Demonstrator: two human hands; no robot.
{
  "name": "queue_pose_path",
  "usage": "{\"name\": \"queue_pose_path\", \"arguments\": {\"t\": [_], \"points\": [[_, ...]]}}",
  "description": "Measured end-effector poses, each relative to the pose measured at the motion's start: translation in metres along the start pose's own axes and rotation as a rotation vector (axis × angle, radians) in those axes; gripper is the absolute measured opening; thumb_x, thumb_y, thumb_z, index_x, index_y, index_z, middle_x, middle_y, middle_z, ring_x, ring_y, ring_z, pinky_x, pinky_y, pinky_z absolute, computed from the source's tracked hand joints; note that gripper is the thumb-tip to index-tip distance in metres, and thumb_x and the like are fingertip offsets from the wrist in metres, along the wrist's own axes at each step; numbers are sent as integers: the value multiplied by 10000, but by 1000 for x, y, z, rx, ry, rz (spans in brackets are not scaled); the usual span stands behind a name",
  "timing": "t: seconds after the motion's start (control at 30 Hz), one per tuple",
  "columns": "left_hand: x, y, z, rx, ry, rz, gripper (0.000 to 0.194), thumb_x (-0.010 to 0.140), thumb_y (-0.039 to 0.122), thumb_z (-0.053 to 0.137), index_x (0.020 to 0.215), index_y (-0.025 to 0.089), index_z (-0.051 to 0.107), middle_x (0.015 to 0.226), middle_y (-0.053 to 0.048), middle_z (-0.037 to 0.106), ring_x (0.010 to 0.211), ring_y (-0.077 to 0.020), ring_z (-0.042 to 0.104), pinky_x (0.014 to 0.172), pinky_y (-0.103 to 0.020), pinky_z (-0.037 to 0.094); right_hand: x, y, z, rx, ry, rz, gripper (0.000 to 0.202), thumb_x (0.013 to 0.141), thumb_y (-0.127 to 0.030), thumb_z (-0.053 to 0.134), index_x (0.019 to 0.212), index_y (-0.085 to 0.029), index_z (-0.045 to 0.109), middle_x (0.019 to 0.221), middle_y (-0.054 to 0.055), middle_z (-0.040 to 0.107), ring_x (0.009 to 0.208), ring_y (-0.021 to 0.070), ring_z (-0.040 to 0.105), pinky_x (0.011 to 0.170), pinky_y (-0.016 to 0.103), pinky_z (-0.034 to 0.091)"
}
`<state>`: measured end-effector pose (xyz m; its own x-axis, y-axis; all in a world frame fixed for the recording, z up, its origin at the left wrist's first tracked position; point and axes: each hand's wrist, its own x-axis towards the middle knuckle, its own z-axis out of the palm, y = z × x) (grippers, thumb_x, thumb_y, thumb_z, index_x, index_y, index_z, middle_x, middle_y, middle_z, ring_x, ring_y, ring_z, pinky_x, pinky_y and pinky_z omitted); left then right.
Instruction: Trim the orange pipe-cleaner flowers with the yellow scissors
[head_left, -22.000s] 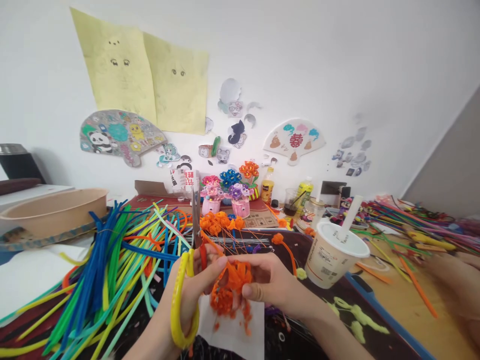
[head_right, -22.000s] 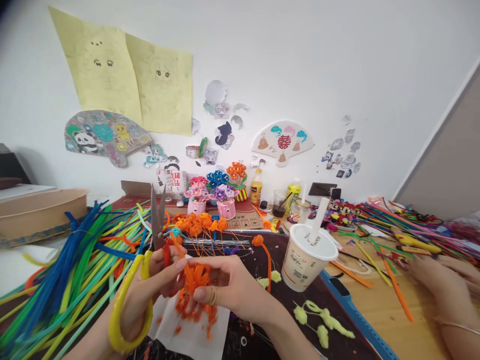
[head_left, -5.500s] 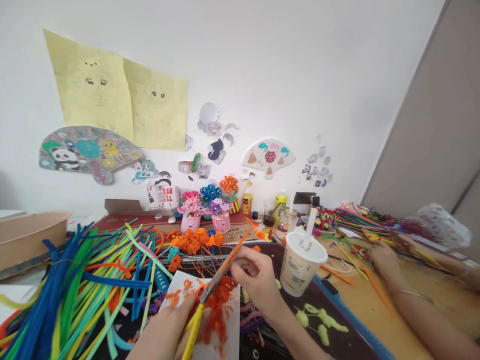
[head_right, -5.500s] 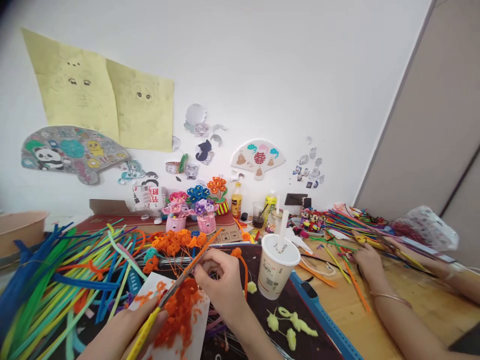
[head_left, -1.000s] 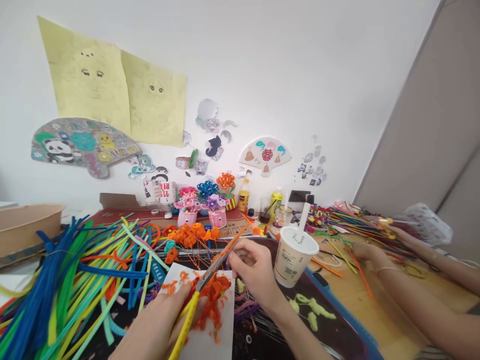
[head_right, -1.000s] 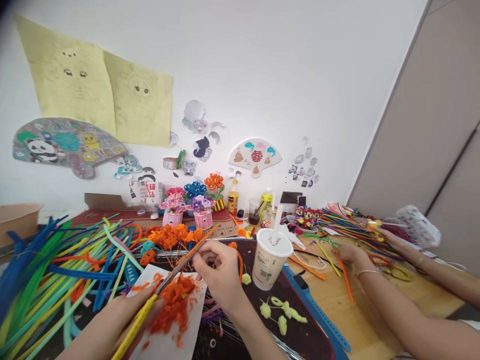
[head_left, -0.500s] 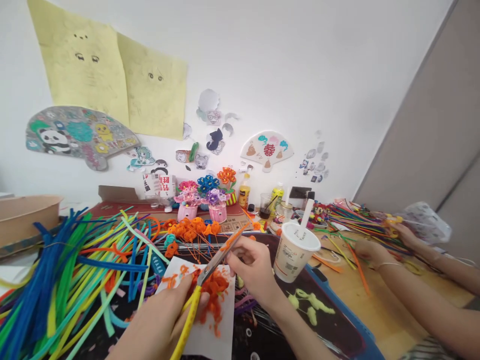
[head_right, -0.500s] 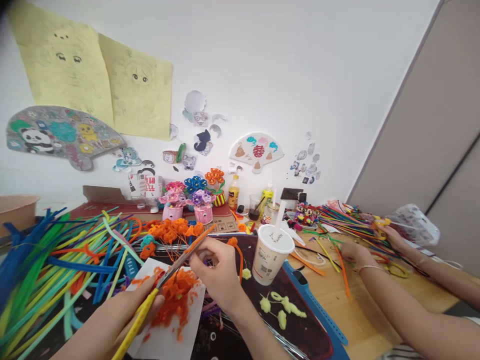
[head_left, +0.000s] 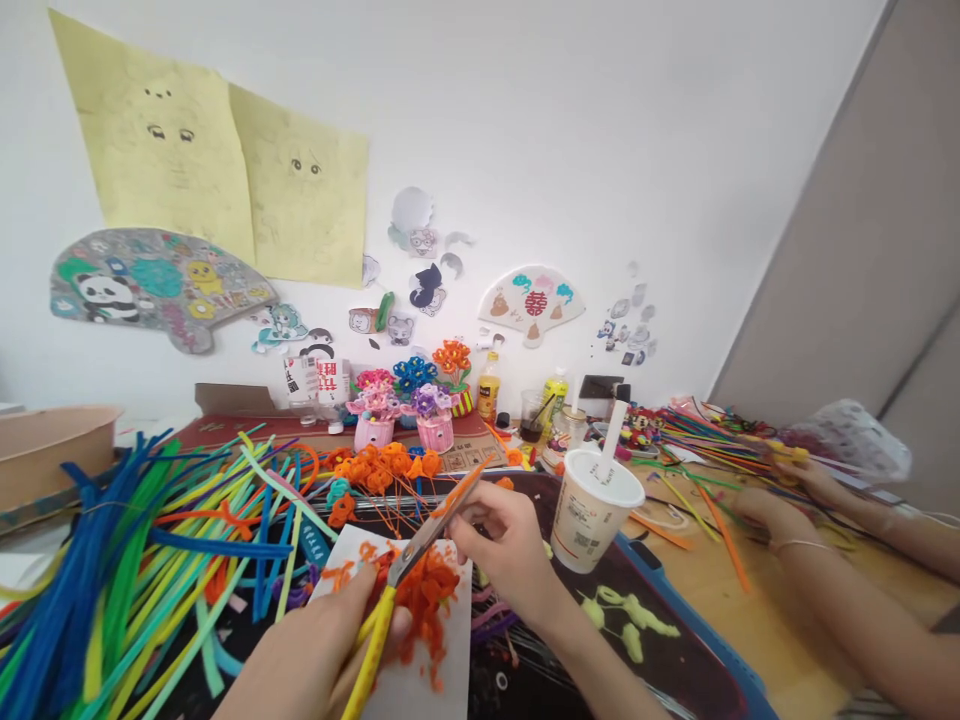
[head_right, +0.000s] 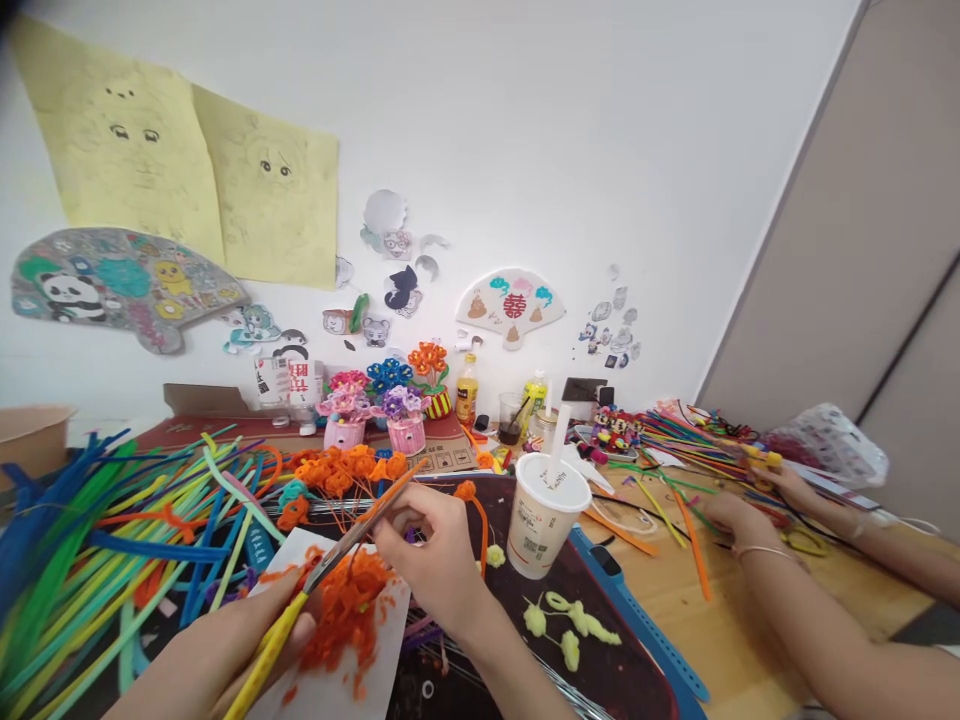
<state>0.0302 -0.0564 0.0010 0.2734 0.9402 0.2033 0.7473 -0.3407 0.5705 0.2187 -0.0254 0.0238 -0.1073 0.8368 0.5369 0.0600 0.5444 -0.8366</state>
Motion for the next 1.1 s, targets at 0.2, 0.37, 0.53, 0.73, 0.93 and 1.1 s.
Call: {"name": "queue_pose_path", "arguments": {"t": [0.2,0.37,0.53,0.73,0.93,1.1], "points": [[4,-6,3,48,-39,2,333,879,468,353,775,263,593,553,13,664,546,-188,655,508,-237,420,-1,1,1,-32,-13,-12,109,787,-171,588,714,-159,668,606,-13,594,495,101,507,485,215,429],[8,-4,-8,-7,-153,-3,369,893,462,321,638,263,498,376,58,528,365,-142,544,437,-214,378,0,2,1,-41,-21,2,110,790,-162,591,733,-155,685,615,1,631,516,108,526,504,217,448],[8,-1,-13,-61,-170,22,402,911,461,333,620,258,523,343,65,501,317,-123,479,397,-205,356,2,7,-2,42,-43,41,110,808,-226,618,777,-154,696,627,4,626,526,117,540,500,222,489],[6,4,-28,33,-108,6,308,863,407,403,820,265,673,727,-2,746,670,-179,689,589,-220,480,3,10,-5,139,-25,78,106,784,-235,666,728,-150,693,573,-20,600,453,85,518,448,189,452],[5,21,-41,159,-122,-25,252,828,415,464,897,255,645,763,-14,748,695,-204,701,603,-240,485,1,5,-1,197,108,111,117,750,-194,648,641,-153,656,489,-34,569,388,81,505,409,188,439],[7,7,-27,130,-181,46,245,850,409,420,903,249,598,780,-20,752,687,-205,707,618,-250,488,-2,4,4,177,92,104,113,742,-162,617,637,-154,658,474,-40,554,374,76,503,400,178,425]]}}
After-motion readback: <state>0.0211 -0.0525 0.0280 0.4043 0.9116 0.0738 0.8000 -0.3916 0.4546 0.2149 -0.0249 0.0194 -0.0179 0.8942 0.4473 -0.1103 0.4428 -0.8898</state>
